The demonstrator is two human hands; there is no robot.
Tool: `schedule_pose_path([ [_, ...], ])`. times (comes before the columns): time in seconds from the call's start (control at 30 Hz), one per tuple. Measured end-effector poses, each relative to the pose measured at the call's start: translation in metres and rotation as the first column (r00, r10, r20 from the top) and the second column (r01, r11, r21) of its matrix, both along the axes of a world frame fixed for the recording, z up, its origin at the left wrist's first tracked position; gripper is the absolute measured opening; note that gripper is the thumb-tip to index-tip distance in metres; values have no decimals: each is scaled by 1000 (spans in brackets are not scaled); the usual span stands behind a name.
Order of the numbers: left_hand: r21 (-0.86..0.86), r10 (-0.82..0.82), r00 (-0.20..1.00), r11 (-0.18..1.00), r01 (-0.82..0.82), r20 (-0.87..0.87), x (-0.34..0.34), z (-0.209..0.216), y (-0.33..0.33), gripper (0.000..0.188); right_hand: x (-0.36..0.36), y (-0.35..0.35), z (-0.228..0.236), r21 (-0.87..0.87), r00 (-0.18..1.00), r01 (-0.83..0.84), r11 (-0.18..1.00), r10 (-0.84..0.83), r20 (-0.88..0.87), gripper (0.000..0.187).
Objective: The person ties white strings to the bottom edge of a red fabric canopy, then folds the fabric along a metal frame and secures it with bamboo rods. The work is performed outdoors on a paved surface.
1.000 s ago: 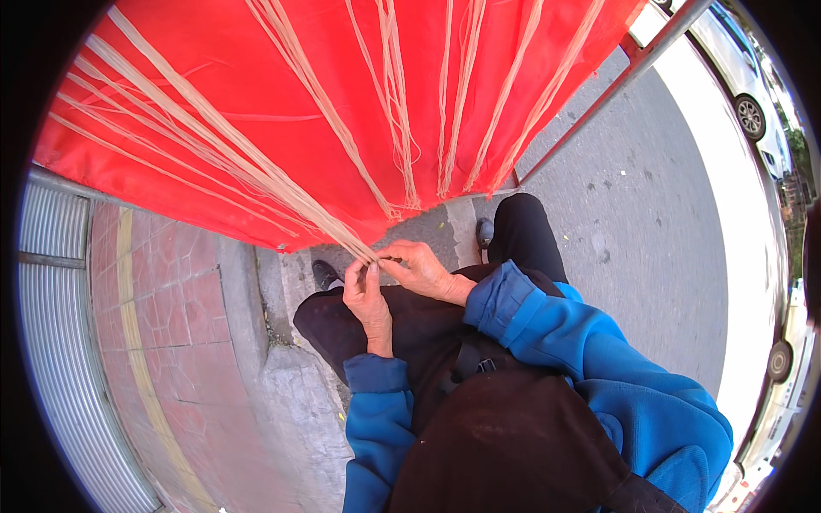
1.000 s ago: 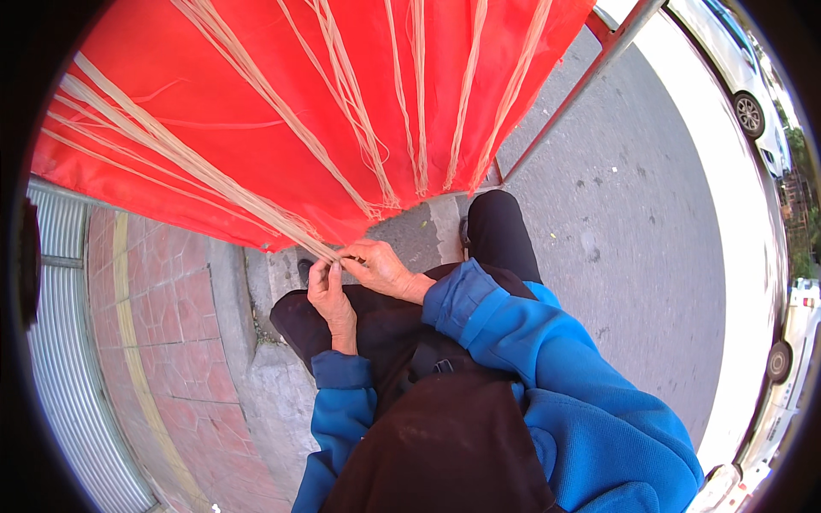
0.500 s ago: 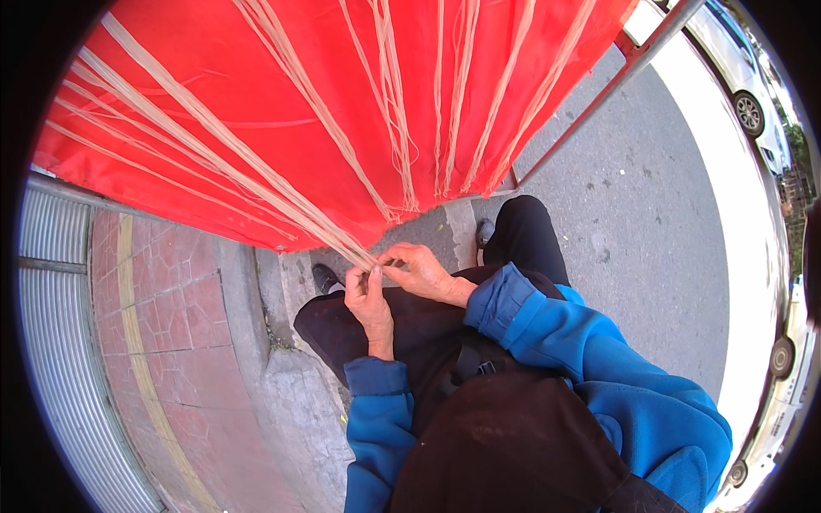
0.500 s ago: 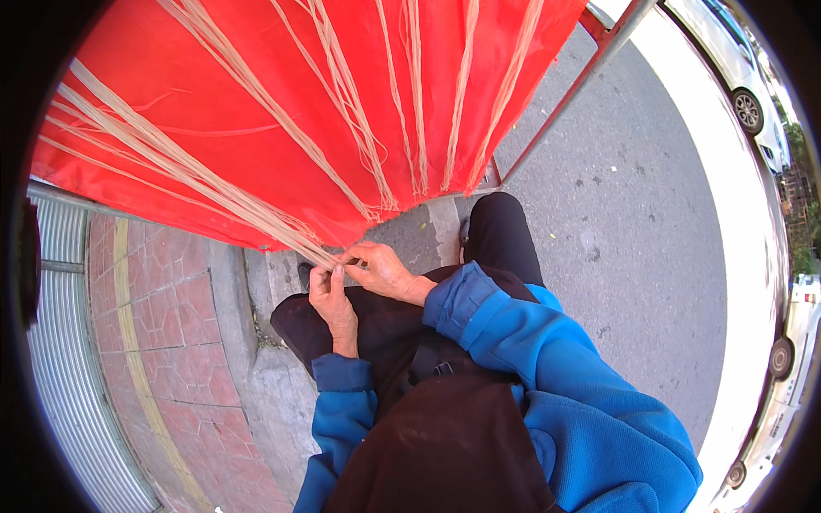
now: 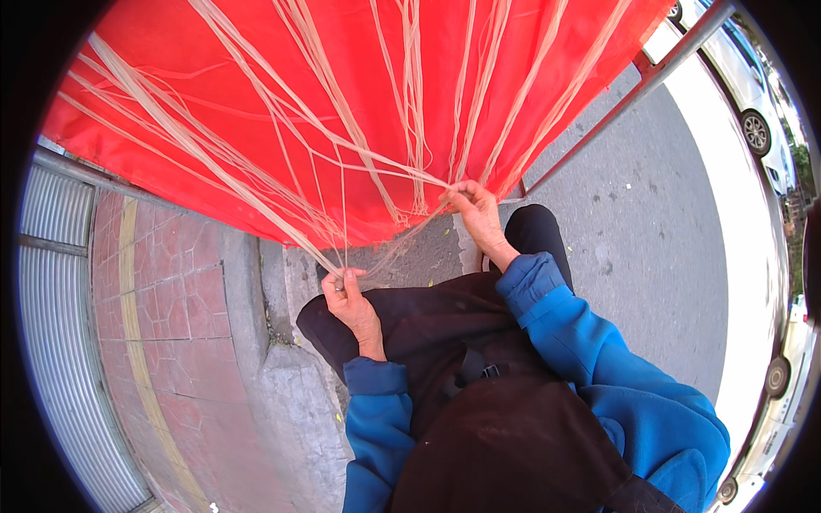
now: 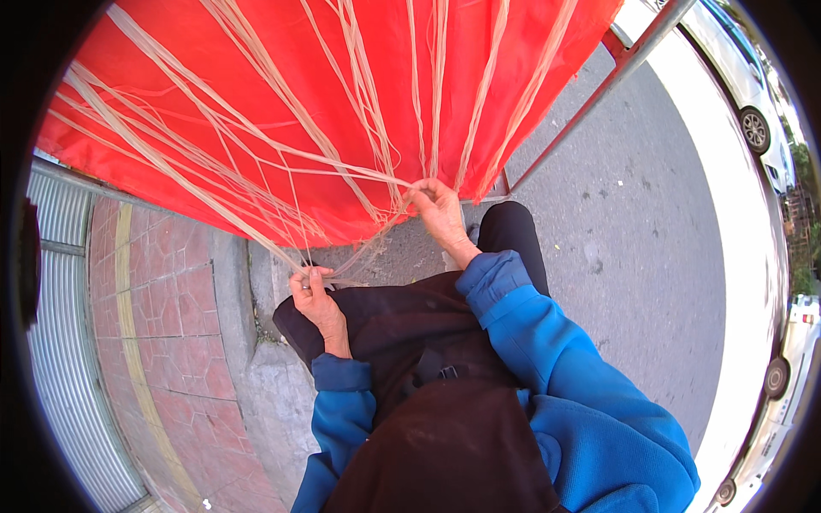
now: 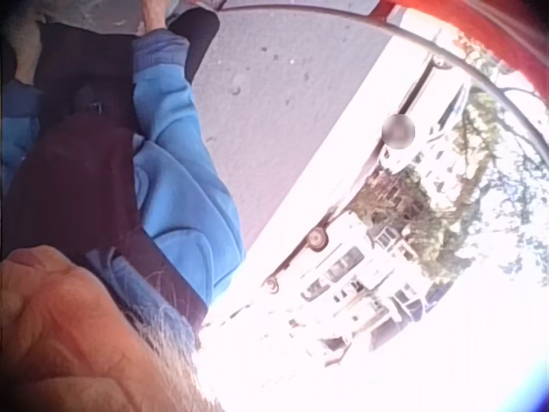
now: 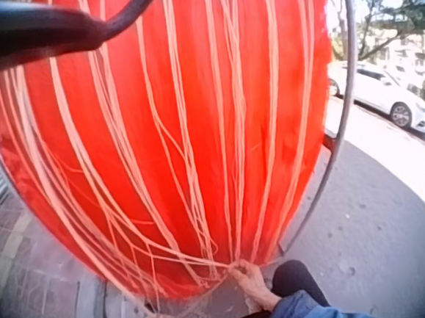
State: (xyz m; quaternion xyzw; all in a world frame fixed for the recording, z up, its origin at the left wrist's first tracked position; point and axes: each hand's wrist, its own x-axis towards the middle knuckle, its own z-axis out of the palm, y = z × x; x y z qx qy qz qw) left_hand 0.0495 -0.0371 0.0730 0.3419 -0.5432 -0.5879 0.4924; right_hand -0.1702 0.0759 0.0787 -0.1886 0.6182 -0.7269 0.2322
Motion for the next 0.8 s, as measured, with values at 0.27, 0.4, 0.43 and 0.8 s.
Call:
schedule_pose_path([
  [0.27,-6,102,994,995,-102,-35,10,1,-14,3,-50,27,17,-92,968,252,963,-251,21,12],
  [0.4,-44,136,990,990,-137,-23,17,4,-18,4,-69,38,19,-236,938,337,911,-346,5,10],
  [0.43,-48,153,988,987,-154,-16,19,5,-19,4,-74,42,21,-252,919,380,890,-394,-5,10],
  [0.8,-70,-88,983,993,100,160,-6,-23,18,13,11,6,-3,-28,997,-72,997,72,-24,29],
])
